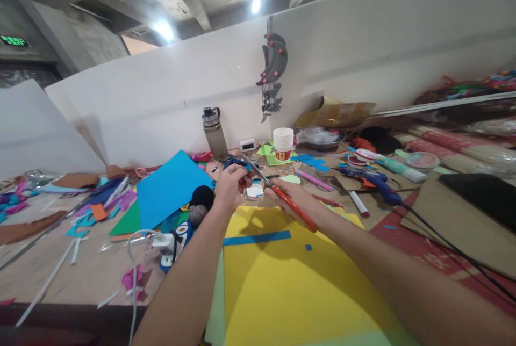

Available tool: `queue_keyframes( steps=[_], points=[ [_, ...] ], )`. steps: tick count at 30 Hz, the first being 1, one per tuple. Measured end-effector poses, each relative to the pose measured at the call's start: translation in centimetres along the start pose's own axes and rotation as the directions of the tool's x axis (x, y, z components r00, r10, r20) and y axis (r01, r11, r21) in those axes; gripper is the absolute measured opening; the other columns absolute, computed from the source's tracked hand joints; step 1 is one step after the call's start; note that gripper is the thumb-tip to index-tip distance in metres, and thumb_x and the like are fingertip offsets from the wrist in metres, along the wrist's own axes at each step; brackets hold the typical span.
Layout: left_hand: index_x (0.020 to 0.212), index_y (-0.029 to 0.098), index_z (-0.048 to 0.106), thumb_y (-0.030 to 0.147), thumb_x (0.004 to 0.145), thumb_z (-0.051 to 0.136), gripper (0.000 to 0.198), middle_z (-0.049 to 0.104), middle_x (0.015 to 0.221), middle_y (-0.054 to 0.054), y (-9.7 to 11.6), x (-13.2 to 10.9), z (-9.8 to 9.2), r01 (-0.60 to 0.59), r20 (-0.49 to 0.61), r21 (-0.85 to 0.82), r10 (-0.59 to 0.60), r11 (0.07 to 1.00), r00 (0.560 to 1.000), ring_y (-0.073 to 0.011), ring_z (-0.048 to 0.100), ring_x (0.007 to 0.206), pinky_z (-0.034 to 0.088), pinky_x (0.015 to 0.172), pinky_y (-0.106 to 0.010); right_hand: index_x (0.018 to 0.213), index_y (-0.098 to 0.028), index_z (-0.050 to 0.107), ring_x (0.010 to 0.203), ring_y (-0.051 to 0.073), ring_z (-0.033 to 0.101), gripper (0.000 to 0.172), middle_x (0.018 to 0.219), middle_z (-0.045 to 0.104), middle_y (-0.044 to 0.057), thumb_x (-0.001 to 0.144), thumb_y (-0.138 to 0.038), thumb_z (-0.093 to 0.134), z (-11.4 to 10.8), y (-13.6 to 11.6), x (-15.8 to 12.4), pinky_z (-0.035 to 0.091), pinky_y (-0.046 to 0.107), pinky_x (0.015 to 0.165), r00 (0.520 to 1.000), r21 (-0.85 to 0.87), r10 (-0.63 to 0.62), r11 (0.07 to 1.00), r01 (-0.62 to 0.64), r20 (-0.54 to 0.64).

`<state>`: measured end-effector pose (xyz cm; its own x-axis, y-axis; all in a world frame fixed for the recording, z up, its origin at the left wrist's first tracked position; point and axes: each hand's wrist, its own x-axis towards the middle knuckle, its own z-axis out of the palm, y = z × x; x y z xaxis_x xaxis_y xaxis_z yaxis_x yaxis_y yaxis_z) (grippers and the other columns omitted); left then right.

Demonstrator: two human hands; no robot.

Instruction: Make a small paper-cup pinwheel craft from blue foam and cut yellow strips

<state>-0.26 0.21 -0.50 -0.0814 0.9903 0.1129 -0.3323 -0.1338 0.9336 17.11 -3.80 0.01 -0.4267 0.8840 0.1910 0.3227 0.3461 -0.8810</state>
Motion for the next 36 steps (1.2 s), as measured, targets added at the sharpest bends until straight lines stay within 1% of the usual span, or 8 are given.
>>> queue_keyframes(
  steps=[5, 13, 18, 23, 28, 33, 36],
  points=[
    [0.057, 0.015, 0.049, 0.019, 0.059, 0.068, 0.020, 0.061, 0.058, -0.002, 0.07, -0.12, 0.03, -0.007, 0.023, 0.000, 0.007, 1.000, 1.000, -0.0077, 0.052, 0.049, 0.038, 0.049, -0.020, 0.074, -0.021, 0.048, 0.044, 0.009, 0.040, 0.038, 0.050, 0.039, -0.006, 0.080, -0.059, 0.047, -0.06, 0.04, 0.01, 0.032, 0.021, 0.043, 1.000, 0.001, 0.007, 1.000, -0.007, 0.016],
    [0.057, 0.015, 0.048, 0.017, 0.059, 0.067, 0.019, 0.060, 0.059, -0.002, 0.08, -0.18, -0.04, 0.031, 0.042, -0.009, -0.031, 0.999, 0.999, -0.0087, 0.053, 0.051, 0.039, 0.050, -0.021, 0.074, -0.021, 0.049, 0.046, 0.010, 0.041, 0.034, 0.051, 0.040, -0.006, 0.078, -0.055, 0.051, -0.11, -0.02, -0.03, 0.033, 0.022, 0.045, 0.999, 0.026, 0.025, 0.999, -0.026, 0.022],
    [0.058, 0.015, 0.049, 0.017, 0.057, 0.067, 0.018, 0.060, 0.060, -0.001, 0.10, -0.13, -0.11, 0.048, 0.047, -0.029, -0.046, 0.998, 0.998, -0.0084, 0.053, 0.051, 0.039, 0.049, -0.021, 0.072, -0.021, 0.048, 0.047, 0.010, 0.042, 0.035, 0.053, 0.043, -0.005, 0.078, -0.055, 0.053, -0.21, 0.31, 0.20, 0.034, 0.021, 0.045, 0.999, 0.018, 0.018, 1.000, -0.018, 0.037],
    [0.060, 0.015, 0.052, 0.018, 0.058, 0.068, 0.017, 0.061, 0.061, -0.001, 0.14, -0.05, -0.15, 0.058, 0.062, -0.037, -0.056, 0.998, 0.997, -0.0082, 0.053, 0.050, 0.039, 0.049, -0.021, 0.073, -0.021, 0.050, 0.045, 0.010, 0.042, 0.033, 0.052, 0.045, -0.005, 0.077, -0.053, 0.053, -0.20, 0.39, 0.26, 0.032, 0.021, 0.043, 1.000, 0.018, 0.005, 1.000, -0.005, 0.027],
    [0.062, 0.014, 0.054, 0.020, 0.056, 0.071, 0.019, 0.061, 0.062, -0.002, 0.17, -0.04, -0.14, 0.074, 0.048, -0.042, -0.072, 0.996, 0.996, -0.0085, 0.053, 0.049, 0.038, 0.048, -0.021, 0.072, -0.021, 0.049, 0.046, 0.010, 0.042, 0.035, 0.051, 0.044, -0.005, 0.078, -0.056, 0.052, -0.14, 0.39, 0.25, 0.033, 0.021, 0.044, 1.000, 0.003, 0.005, 1.000, -0.005, 0.024],
    [0.065, 0.014, 0.055, 0.021, 0.056, 0.071, 0.020, 0.063, 0.064, -0.003, 0.15, -0.08, -0.11, 0.064, 0.044, -0.073, -0.061, 0.995, 0.997, -0.0090, 0.055, 0.050, 0.039, 0.048, -0.022, 0.072, -0.021, 0.048, 0.044, 0.009, 0.041, 0.036, 0.051, 0.042, -0.006, 0.078, -0.057, 0.051, -0.07, 0.22, 0.13, 0.032, 0.021, 0.042, 1.000, 0.013, 0.019, 1.000, -0.019, 0.022],
    [0.066, 0.014, 0.056, 0.020, 0.057, 0.071, 0.019, 0.064, 0.064, -0.003, 0.12, -0.04, -0.11, 0.062, 0.048, -0.077, -0.059, 0.995, 0.997, -0.0090, 0.055, 0.050, 0.040, 0.048, -0.022, 0.072, -0.021, 0.048, 0.044, 0.010, 0.042, 0.035, 0.051, 0.043, -0.006, 0.077, -0.056, 0.053, -0.09, 0.13, 0.06, 0.032, 0.021, 0.042, 0.999, 0.023, 0.033, 0.999, -0.033, 0.012]
  ],
)
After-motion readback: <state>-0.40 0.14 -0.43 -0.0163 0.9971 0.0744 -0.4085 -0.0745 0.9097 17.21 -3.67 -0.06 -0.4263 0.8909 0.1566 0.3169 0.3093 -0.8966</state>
